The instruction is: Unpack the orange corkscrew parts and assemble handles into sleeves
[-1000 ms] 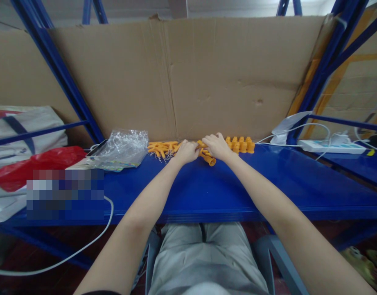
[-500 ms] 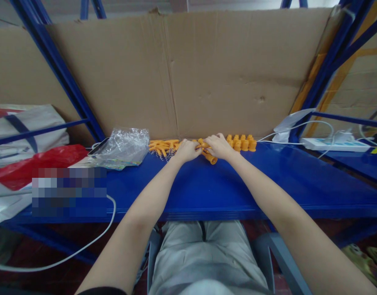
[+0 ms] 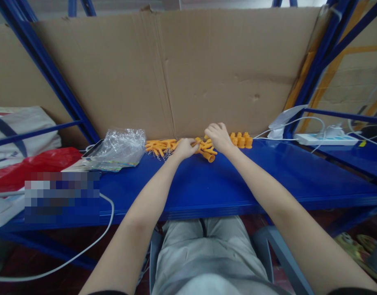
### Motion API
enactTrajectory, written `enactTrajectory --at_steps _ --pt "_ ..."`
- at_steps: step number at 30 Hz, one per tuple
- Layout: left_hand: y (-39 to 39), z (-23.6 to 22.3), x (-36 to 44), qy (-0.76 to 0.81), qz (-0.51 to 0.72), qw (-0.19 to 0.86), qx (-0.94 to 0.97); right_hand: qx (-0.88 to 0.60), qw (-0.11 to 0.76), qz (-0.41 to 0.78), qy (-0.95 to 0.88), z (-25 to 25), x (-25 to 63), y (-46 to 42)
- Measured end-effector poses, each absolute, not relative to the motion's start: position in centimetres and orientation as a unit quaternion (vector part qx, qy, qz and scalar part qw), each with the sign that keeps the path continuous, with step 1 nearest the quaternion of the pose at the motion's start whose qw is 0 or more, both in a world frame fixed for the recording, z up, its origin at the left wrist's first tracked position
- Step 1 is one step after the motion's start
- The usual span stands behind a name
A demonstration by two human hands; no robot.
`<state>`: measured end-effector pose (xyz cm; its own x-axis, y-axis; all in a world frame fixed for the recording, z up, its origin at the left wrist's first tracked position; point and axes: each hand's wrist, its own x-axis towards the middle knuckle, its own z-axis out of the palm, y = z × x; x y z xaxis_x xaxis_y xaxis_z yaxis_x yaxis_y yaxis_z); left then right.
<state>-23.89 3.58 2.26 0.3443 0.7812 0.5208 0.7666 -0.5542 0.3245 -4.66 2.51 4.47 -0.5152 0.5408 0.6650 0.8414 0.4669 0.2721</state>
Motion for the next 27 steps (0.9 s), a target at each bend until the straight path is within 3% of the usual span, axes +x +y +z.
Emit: enactTrajectory --at_steps 3,8,18,27 --pt "4.4 1.8 -25.1 0.491 0.368 0.067 0.786 -0.493 0.325 -0.269 -0.760 5.4 -2.9 2.9" --pt "5.6 1.0 -27.9 0.551 0.418 -0.008 0.722 -0.595 0.400 -0.185 -0.673 5.6 0.7 3.5" --pt "6.1 0.6 -28.7 0.550 0.409 -0.060 0.725 -0.772 0.261 0.009 -0.580 3.5 6.9 2.6" --pt "6.0 0.9 -28.4 0.543 0.398 -0.100 0.733 -0.780 0.254 0.035 -0.570 0.1 8.3 4.7"
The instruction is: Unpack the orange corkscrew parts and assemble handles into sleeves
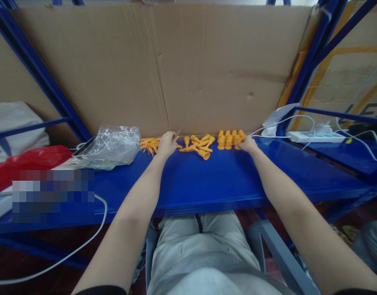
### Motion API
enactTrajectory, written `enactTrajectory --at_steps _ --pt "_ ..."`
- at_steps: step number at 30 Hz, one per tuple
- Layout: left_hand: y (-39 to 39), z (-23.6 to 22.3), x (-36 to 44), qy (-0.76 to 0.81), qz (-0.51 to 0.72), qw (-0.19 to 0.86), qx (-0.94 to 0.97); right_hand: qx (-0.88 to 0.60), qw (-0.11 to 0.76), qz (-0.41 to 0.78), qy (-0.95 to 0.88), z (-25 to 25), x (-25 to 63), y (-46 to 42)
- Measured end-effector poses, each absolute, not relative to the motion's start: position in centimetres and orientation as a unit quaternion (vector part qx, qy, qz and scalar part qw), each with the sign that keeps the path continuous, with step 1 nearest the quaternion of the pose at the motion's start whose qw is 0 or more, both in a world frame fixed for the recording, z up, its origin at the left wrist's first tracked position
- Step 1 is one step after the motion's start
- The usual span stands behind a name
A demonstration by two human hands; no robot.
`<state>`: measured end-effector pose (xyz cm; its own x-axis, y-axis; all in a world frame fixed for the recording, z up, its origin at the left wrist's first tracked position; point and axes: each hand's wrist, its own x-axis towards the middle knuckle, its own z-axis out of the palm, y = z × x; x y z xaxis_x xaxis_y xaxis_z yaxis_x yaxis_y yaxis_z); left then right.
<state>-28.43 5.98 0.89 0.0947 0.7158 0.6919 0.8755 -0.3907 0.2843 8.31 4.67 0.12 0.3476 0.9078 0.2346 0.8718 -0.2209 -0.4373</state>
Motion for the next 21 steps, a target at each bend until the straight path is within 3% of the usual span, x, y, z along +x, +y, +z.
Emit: enactTrajectory --at_steps 7,15,21 --pt "5.0 1.5 -28.4 -0.582 -0.392 0.116 -0.703 -0.763 0.298 0.061 -0.571 -0.2 7.7 5.0" --pt "5.0 1.4 -28.3 -0.619 -0.391 0.105 -0.674 -0.781 0.318 0.004 -0.537 2.6 5.4 2.1" --pt "4.9 0.6 -28.5 -0.698 -0.324 0.083 -0.634 -0.676 0.351 -0.061 -0.645 3.4 2.7 1.1"
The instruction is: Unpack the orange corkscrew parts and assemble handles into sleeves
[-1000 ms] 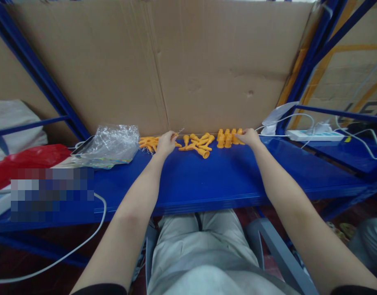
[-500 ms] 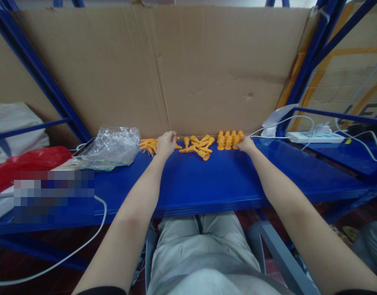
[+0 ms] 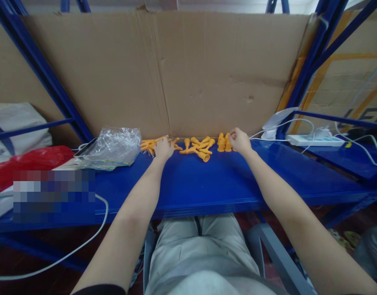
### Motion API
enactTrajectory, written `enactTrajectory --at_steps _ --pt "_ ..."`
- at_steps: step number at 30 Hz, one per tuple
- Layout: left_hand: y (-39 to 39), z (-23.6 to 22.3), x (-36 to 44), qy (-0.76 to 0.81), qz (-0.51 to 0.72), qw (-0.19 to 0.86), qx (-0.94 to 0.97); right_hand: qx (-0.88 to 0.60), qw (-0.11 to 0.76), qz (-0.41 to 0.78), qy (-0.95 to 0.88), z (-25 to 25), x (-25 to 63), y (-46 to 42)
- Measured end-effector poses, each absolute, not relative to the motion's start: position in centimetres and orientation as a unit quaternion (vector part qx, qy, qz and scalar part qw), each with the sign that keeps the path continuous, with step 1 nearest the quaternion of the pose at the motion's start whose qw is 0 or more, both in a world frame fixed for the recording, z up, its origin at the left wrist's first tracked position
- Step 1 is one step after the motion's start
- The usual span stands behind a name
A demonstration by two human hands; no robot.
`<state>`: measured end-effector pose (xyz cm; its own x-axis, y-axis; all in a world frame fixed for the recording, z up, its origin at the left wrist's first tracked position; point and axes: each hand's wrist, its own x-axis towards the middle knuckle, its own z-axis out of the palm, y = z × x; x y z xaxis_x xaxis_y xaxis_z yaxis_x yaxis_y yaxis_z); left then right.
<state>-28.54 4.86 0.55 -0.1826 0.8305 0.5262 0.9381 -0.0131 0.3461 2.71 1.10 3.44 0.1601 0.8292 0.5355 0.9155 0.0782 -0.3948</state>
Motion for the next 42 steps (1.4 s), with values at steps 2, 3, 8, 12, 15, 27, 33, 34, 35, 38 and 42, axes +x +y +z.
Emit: enactTrajectory --at_steps 2,3,8,12,15,27,33,34,35,38,42 --pt "4.8 0.3 -28.7 -0.723 -0.290 0.069 -0.623 -0.631 0.336 -0.050 -0.698 3.3 1.2 0.8" --pt "4.8 0.2 -28.7 -0.733 -0.274 0.063 -0.619 -0.613 0.323 -0.039 -0.720 3.1 0.3 0.6" --pt "4.9 -0.1 -28.6 -0.744 -0.242 0.054 -0.620 -0.556 0.231 -0.004 -0.798 1.3 -3.7 -0.6" --pt "4.8 0.2 -28.2 -0.718 -0.256 0.076 -0.642 -0.547 0.154 -0.060 -0.821 0.0 -5.3 -1.1" --pt "4.4 0.5 -27.6 -0.671 -0.269 0.097 -0.684 -0.560 0.138 -0.069 -0.814 -0.1 -5.4 -1.2" --pt "3.2 0.6 -22.6 -0.401 -0.239 0.090 -0.880 -0.538 0.242 -0.078 -0.804 0.6 -4.0 -0.5" --pt "2.7 0.7 -22.1 -0.395 -0.217 0.084 -0.889 -0.522 0.251 -0.077 -0.812 0.7 -4.0 -0.4" --pt "2.7 0.8 -22.2 -0.394 -0.212 0.084 -0.891 -0.522 0.245 -0.076 -0.813 0.7 -4.0 -0.5" --pt "2.8 0.8 -22.3 -0.392 -0.206 0.083 -0.893 -0.522 0.239 -0.076 -0.815 0.7 -4.1 -0.6" --pt "2.9 0.8 -22.6 -0.385 -0.197 0.089 -0.898 -0.515 0.220 -0.073 -0.826 0.9 -4.2 -0.7" --pt "2.8 0.8 -22.4 -0.379 -0.192 0.091 -0.901 -0.520 0.194 -0.085 -0.828 1.2 -4.0 -0.8"
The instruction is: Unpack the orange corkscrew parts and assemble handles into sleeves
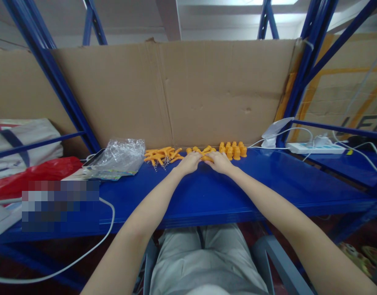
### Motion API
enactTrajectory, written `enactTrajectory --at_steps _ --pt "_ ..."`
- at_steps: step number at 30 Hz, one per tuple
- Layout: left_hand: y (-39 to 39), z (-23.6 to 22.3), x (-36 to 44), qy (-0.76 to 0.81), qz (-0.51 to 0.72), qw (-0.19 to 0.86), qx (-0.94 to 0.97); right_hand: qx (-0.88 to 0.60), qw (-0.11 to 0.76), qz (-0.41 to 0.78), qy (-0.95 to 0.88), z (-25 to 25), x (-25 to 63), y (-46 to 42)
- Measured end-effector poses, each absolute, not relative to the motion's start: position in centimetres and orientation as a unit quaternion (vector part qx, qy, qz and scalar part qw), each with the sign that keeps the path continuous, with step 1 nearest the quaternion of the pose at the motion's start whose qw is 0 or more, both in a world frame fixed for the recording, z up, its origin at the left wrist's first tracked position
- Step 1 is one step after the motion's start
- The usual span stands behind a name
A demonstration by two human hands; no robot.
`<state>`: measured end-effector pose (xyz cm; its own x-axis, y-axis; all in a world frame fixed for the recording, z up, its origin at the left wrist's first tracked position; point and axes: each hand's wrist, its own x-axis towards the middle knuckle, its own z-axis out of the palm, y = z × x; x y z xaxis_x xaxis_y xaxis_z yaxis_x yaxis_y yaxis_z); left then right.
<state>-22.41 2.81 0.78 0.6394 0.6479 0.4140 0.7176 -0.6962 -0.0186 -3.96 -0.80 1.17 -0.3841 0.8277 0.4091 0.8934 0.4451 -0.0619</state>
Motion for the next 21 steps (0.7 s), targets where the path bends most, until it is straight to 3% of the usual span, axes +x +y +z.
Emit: enactTrajectory --at_steps 13,21 --pt "1.0 1.8 -21.2 -0.406 -0.140 0.103 -0.897 -0.478 0.196 -0.209 -0.831 0.7 -3.6 0.0" --pt "1.4 1.3 -21.6 -0.410 -0.148 0.094 -0.895 -0.446 0.202 -0.159 -0.857 0.0 -3.2 0.5"
